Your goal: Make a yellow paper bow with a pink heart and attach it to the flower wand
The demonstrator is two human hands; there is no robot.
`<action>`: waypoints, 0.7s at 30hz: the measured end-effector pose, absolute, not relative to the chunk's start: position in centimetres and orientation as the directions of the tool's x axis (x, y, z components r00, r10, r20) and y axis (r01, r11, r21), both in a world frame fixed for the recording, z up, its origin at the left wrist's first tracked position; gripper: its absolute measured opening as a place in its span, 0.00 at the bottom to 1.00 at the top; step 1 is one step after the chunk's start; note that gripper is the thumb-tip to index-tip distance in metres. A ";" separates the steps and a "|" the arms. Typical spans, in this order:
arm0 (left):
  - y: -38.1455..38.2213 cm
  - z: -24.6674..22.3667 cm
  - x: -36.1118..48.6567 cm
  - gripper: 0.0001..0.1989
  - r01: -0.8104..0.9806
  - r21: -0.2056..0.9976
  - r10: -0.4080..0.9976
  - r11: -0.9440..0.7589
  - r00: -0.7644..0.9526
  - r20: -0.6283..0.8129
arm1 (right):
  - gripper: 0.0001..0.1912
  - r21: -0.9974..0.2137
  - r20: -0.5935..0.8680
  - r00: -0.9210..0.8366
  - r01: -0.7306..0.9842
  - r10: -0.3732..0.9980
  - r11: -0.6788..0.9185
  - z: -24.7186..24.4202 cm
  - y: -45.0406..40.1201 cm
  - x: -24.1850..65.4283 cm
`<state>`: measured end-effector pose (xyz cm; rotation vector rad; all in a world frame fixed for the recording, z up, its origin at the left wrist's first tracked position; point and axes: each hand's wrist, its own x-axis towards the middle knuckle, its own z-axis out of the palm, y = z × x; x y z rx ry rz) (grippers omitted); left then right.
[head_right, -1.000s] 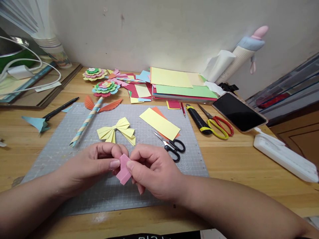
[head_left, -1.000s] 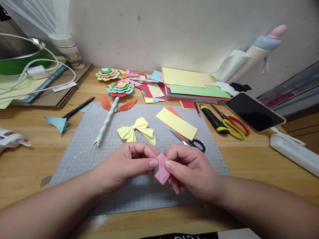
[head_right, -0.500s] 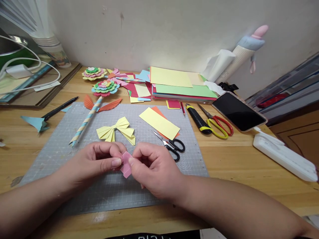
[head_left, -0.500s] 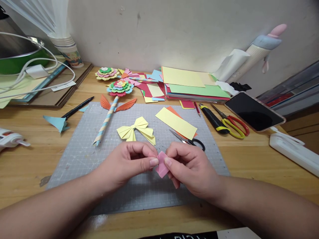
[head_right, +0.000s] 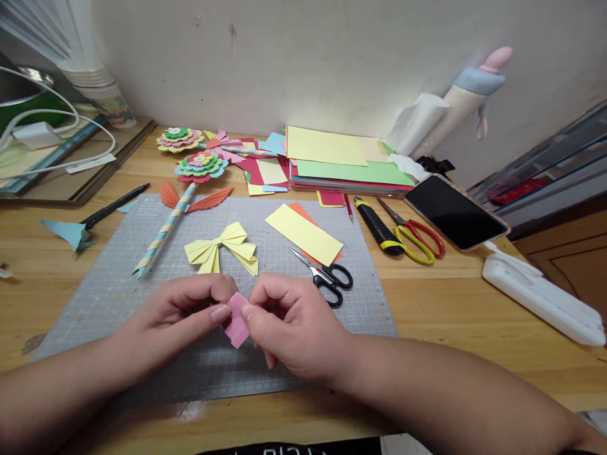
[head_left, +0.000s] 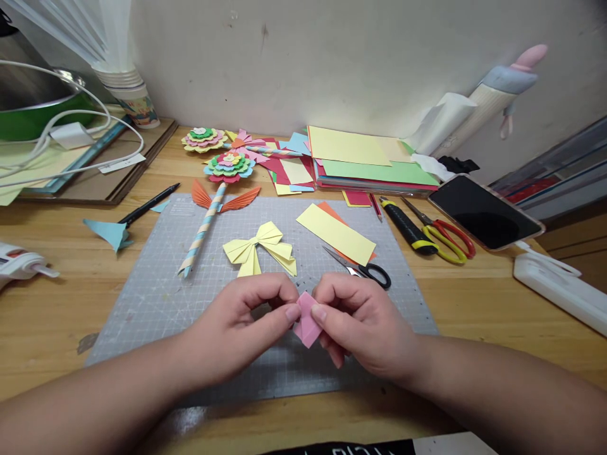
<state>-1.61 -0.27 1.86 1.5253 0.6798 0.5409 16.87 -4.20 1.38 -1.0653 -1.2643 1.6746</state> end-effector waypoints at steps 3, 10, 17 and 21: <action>-0.2 1.7 -1.8 0.13 0.085 0.996 0.667 0.023 0.741 -0.078 | 0.11 -0.951 -0.204 -0.411 -0.134 0.889 -0.280 1.5 -4.1 16.9; -0.2 1.6 -1.6 0.12 0.084 0.996 0.677 0.010 0.733 -0.069 | 0.12 -0.938 -0.212 -0.422 -0.167 0.881 -0.305 1.6 -4.0 16.9; -0.5 2.0 -1.3 0.12 0.148 0.988 0.745 -0.041 0.664 -0.068 | 0.12 -0.937 -0.232 -0.414 -0.149 0.880 -0.317 1.4 -4.2 16.8; -0.6 2.0 -1.3 0.14 0.113 0.992 0.731 0.060 0.672 -0.121 | 0.12 -0.930 -0.243 -0.414 -0.156 0.877 -0.332 1.4 -4.1 16.8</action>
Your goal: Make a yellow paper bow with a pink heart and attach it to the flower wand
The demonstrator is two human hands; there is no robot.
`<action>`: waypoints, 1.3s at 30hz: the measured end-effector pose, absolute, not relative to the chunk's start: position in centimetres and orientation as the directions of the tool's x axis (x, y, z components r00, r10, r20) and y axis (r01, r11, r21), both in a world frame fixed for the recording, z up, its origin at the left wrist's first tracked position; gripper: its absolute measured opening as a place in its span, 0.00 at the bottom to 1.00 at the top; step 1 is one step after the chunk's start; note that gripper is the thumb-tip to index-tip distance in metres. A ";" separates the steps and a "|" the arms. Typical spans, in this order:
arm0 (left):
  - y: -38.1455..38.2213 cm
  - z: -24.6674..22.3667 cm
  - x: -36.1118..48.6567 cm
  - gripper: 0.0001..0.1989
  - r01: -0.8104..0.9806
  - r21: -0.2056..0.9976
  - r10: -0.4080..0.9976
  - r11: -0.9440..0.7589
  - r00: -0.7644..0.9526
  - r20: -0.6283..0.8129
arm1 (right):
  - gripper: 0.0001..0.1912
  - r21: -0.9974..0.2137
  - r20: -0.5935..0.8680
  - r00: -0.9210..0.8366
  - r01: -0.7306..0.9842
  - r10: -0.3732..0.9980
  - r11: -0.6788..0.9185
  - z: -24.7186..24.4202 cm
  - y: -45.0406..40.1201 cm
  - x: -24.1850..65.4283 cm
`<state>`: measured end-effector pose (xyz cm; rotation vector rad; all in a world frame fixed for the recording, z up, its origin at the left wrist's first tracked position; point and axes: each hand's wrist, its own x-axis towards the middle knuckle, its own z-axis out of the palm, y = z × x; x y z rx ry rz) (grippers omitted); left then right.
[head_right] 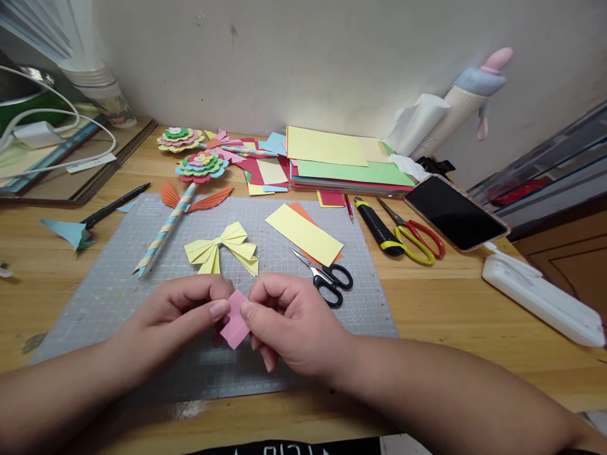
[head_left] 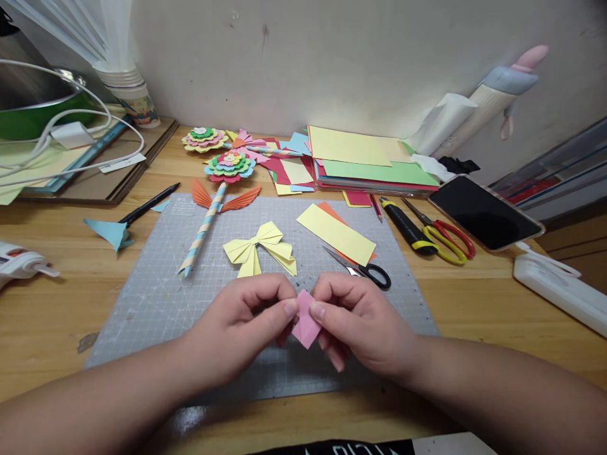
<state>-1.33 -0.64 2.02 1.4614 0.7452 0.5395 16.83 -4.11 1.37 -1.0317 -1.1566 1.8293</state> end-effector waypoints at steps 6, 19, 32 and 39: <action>-0.5 2.1 -1.3 0.14 0.161 0.987 0.747 -0.016 0.658 -0.095 | 0.13 -0.925 -0.263 -0.457 -0.132 0.850 -0.357 1.2 -4.0 16.8; -0.4 2.1 -0.6 0.10 0.035 0.974 0.766 0.225 0.611 -0.199 | 0.13 -0.975 -0.154 -0.331 -0.101 0.931 -0.197 1.4 -3.8 16.6; 0.4 1.3 -1.1 0.09 -0.206 0.762 0.631 0.614 0.707 -0.318 | 0.12 -0.916 -0.247 -0.369 -0.212 0.896 -0.340 0.8 -3.5 17.2; 0.4 1.3 -1.2 0.09 -0.146 0.778 0.613 0.611 0.709 -0.348 | 0.13 -0.938 -0.222 -0.379 -0.169 0.898 -0.303 1.2 -3.7 17.1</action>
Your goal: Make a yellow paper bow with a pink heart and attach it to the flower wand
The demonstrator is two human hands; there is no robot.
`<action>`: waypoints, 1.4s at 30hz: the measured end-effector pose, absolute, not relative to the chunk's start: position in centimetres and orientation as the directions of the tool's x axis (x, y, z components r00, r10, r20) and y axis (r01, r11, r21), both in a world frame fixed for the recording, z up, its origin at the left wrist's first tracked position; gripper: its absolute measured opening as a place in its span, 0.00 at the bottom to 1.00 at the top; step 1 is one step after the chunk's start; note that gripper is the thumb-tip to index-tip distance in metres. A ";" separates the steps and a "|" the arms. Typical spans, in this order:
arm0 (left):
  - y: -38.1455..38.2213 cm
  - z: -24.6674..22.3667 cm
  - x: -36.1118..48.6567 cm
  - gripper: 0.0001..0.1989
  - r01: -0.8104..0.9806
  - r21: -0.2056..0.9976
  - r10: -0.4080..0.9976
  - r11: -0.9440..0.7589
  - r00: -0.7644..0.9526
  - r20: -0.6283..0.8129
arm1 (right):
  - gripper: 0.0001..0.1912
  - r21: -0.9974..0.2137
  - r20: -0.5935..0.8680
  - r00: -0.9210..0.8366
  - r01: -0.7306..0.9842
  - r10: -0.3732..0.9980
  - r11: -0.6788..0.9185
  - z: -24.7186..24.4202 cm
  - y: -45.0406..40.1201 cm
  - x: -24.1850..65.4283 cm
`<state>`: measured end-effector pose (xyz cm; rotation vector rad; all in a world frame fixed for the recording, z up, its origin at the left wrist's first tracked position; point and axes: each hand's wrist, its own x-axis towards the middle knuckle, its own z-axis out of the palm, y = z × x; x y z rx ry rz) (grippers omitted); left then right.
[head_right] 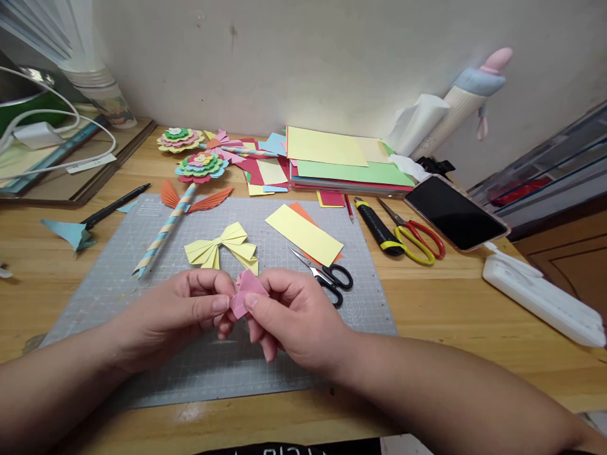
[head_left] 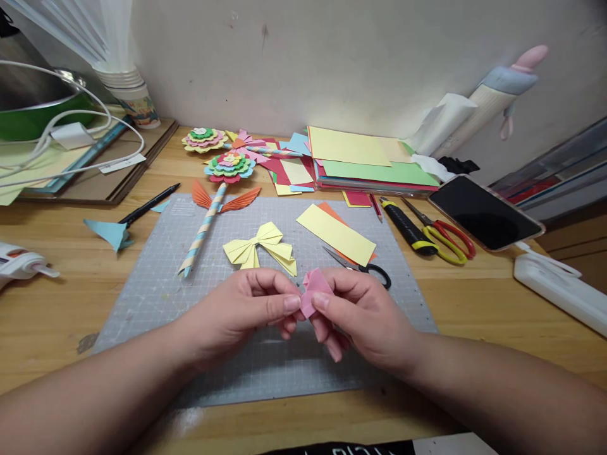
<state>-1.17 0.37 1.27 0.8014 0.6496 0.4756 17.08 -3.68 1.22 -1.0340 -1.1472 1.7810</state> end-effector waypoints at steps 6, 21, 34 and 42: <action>0.4 1.0 -1.1 0.10 -0.072 0.814 0.599 0.577 0.715 -0.361 | 0.13 -0.961 -0.185 -0.389 -0.120 0.902 -0.249 1.5 -3.8 16.9; 0.4 0.9 -1.2 0.07 -0.111 0.827 0.615 0.551 0.723 -0.314 | 0.14 -0.973 -0.167 -0.358 -0.093 0.919 -0.213 1.5 -3.9 16.9; 0.4 0.7 -1.3 0.07 -0.068 0.862 0.620 0.503 0.723 -0.305 | 0.14 -0.986 -0.153 -0.333 -0.007 0.930 -0.165 1.4 -3.9 16.9; 0.4 0.8 -1.3 0.08 -0.049 0.866 0.623 0.498 0.714 -0.318 | 0.16 -0.987 -0.157 -0.319 0.026 0.935 -0.157 1.7 -3.9 16.6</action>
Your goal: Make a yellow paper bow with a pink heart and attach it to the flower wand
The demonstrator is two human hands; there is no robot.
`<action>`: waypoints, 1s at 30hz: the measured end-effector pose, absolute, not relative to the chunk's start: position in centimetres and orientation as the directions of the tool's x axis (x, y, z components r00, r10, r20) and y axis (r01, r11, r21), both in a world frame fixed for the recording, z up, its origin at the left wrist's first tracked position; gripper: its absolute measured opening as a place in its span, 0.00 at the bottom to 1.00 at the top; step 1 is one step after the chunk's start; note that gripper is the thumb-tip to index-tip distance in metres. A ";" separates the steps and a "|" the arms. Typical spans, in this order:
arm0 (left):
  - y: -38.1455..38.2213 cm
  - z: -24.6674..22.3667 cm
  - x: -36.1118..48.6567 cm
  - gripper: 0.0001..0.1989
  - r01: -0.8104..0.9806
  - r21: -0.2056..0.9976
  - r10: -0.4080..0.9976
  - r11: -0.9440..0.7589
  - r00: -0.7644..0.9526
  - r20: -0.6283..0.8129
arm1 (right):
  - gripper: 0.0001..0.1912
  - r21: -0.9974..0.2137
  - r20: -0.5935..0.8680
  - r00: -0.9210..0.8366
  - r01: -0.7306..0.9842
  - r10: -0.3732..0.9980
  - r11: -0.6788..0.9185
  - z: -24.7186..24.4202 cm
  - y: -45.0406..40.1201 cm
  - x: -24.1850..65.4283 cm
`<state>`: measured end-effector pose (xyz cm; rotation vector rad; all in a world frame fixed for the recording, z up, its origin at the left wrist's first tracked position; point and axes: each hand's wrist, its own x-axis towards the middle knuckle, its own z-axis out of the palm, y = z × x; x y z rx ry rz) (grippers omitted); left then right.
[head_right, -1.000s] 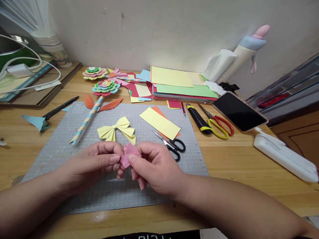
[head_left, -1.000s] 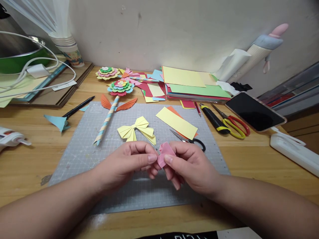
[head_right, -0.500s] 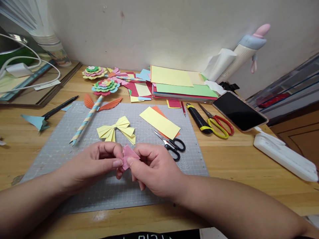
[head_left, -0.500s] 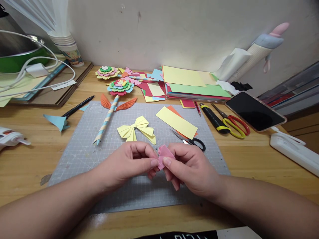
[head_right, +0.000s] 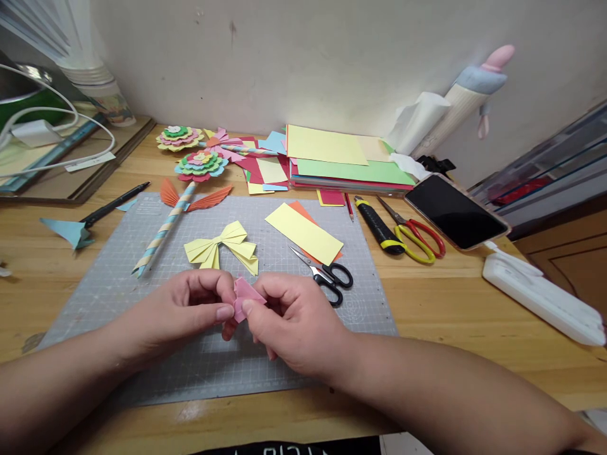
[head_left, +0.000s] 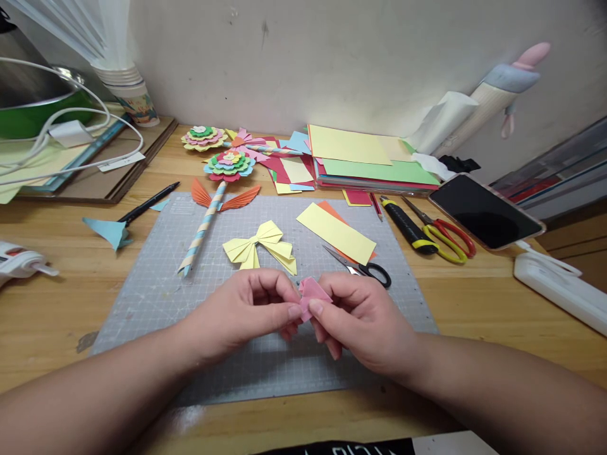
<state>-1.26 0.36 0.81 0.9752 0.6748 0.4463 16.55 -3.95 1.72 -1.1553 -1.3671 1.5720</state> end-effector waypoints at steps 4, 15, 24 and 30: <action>0.3 1.0 -1.2 0.10 -0.011 0.874 0.624 0.485 0.705 -0.337 | 0.15 -0.986 -0.159 -0.336 0.004 0.928 -0.168 1.7 -4.0 16.5; 0.3 0.8 -1.4 0.07 -0.116 0.850 0.611 0.514 0.745 -0.268 | 0.11 -0.977 -0.153 -0.382 -0.078 0.911 -0.197 1.7 -4.0 16.9; 0.5 0.9 -1.4 0.08 -0.054 0.883 0.623 0.467 0.729 -0.285 | 0.13 -0.981 -0.158 -0.355 -0.046 0.921 -0.186 1.7 -4.0 16.8; 0.3 0.9 -1.4 0.09 -0.015 0.886 0.623 0.463 0.717 -0.314 | 0.12 -0.977 -0.165 -0.370 -0.068 0.914 -0.204 1.8 -4.0 16.7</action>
